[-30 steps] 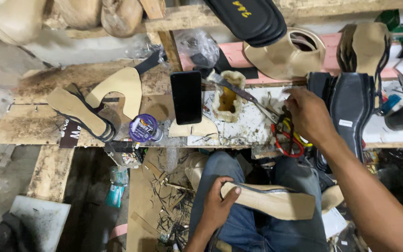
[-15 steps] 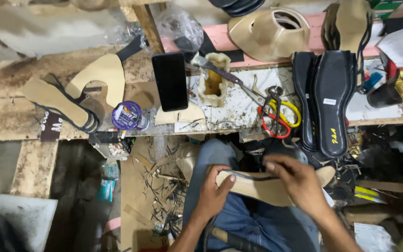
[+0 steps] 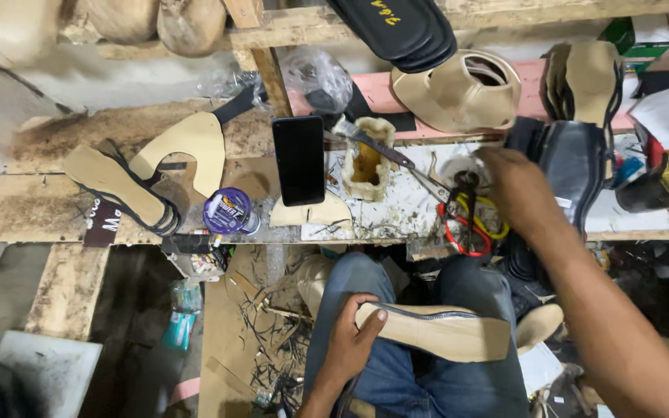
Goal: The person works on a shoe sole, using a hammer to tap along the edge, then uses pliers to pull and adjust the sole edge. The person repeatedly inspects the sole and continues tapping and pulling to secure the attachment.
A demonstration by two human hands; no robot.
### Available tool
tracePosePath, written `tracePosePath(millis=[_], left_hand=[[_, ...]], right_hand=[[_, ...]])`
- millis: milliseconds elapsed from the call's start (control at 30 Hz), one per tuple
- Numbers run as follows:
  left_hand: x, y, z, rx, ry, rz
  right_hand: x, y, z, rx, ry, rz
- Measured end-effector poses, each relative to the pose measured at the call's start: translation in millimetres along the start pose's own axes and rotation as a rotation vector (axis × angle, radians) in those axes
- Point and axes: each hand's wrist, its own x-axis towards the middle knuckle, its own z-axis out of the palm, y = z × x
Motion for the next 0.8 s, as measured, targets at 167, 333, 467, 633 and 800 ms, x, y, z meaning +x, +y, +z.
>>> tracePosePath(millis=[167,333,467,633,800], left_hand=[[11.9,-11.3,0.2,0.02,-0.014,-0.012],[17.6,-14.9,4.0,-0.049,-0.008,-0.005],[15.6,-9.7,3.7,0.007,-0.004,0.005],[15.6,-1.7,1.7,-0.038,-0.07,-0.101],[15.9,-2.6,-1.6,-0.066,-0.044,-0.07]], right_hand=[[-1.1,24.9,-4.6,0.453,0.072,0.307],[17.7,36.7,-1.9,0.414,-0.039,0.51],[35.1,36.0,8.4,-0.337,-0.14,0.052],[33.8,19.6,28.5,-0.975,-0.204,-0.156],[13.5,28.2,16.2,-0.465,-0.1,0.018]])
